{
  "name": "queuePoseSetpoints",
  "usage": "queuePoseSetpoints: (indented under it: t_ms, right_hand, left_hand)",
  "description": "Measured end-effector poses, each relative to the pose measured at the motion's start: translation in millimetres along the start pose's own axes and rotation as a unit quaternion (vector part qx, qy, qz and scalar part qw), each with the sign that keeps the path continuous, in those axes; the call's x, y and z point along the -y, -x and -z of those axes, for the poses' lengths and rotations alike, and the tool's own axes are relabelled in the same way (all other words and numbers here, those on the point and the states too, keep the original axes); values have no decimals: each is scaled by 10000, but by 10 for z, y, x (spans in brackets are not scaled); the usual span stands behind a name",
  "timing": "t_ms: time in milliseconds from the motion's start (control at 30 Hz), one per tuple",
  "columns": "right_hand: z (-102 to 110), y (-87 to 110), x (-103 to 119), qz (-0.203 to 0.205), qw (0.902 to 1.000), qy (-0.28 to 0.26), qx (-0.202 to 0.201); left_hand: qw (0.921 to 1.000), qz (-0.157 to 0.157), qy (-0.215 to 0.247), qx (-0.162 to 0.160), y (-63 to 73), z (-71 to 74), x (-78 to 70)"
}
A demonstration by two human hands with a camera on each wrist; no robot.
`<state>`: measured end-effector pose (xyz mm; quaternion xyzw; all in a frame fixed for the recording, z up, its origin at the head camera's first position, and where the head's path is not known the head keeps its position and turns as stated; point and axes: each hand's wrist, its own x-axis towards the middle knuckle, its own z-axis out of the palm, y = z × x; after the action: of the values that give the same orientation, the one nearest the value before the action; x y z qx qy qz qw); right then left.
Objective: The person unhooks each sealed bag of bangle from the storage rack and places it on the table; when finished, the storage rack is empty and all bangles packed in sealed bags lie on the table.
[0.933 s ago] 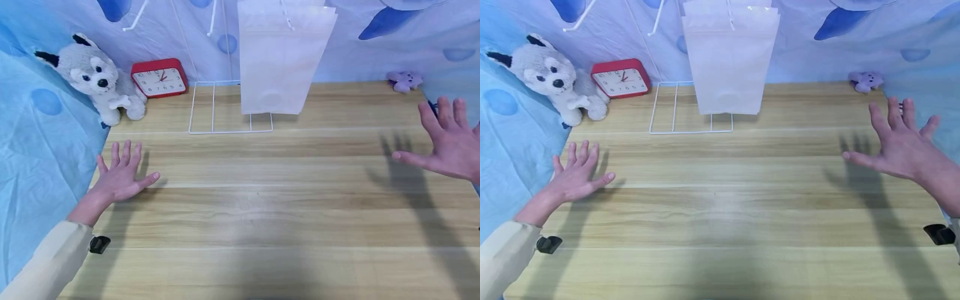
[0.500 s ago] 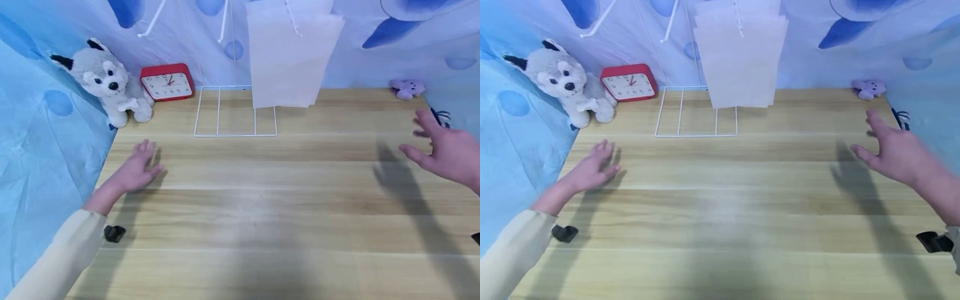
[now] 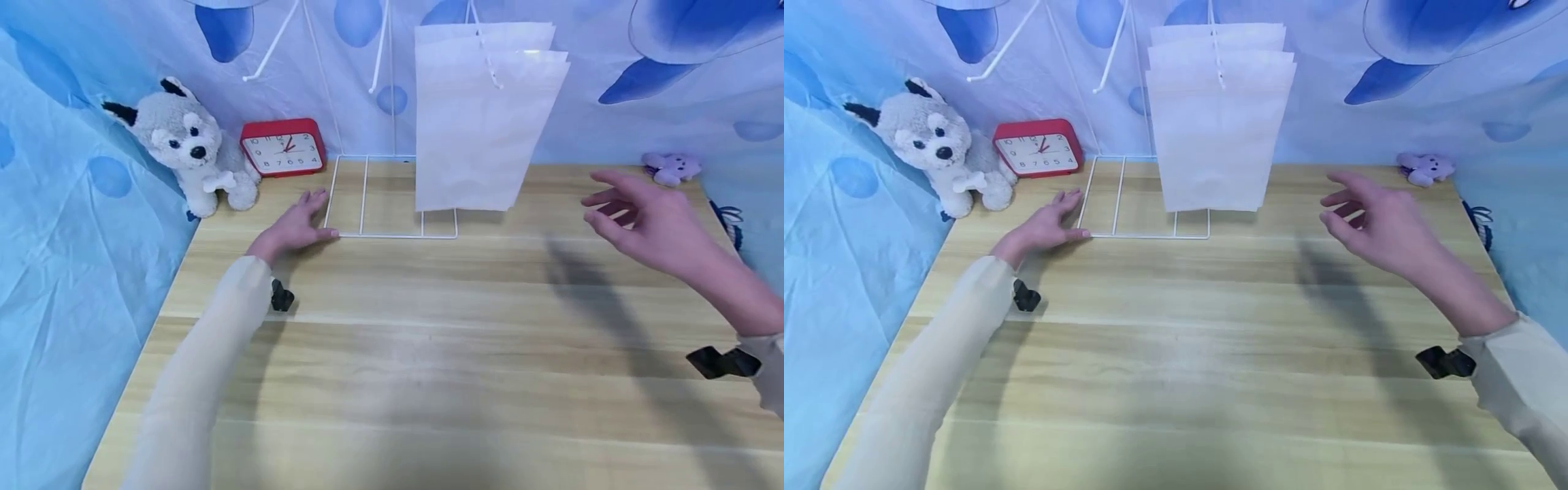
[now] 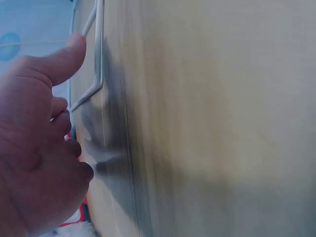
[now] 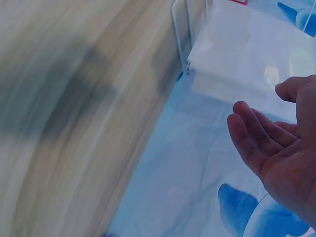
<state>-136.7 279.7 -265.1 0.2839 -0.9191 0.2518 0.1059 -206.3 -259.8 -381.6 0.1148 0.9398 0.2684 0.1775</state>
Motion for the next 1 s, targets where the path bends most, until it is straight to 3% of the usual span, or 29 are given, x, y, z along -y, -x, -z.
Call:
queuePoseSetpoints:
  t_ms: [233, 500, 633, 767, 867, 1000]
  right_hand:
    - [59, -260, 103, 58, 9996, -199, -207]
    - [243, -691, 275, -198, 9876, -1152, -1049]
    - [272, -858, 345, -397, 9711, -2022, -1207]
    - [222, -969, 360, -744, 9369, -3146, -1333]
    - [177, -1006, 324, -840, 9248, -3429, -1417]
    - [142, -1041, 252, -836, 9223, -3468, -1485]
  left_hand:
    - [9992, 65, -237, 326, -134, -25, 37]
    - [9979, 181, -467, 400, -134, 31, 27]
    - [9977, 216, -462, 456, -151, 27, 23]
    - [9972, 191, -526, 493, -176, 5, 9]
    - [9971, 142, -554, 511, -197, -9, -16]
    - [9972, 99, -551, 491, -231, -25, -32]
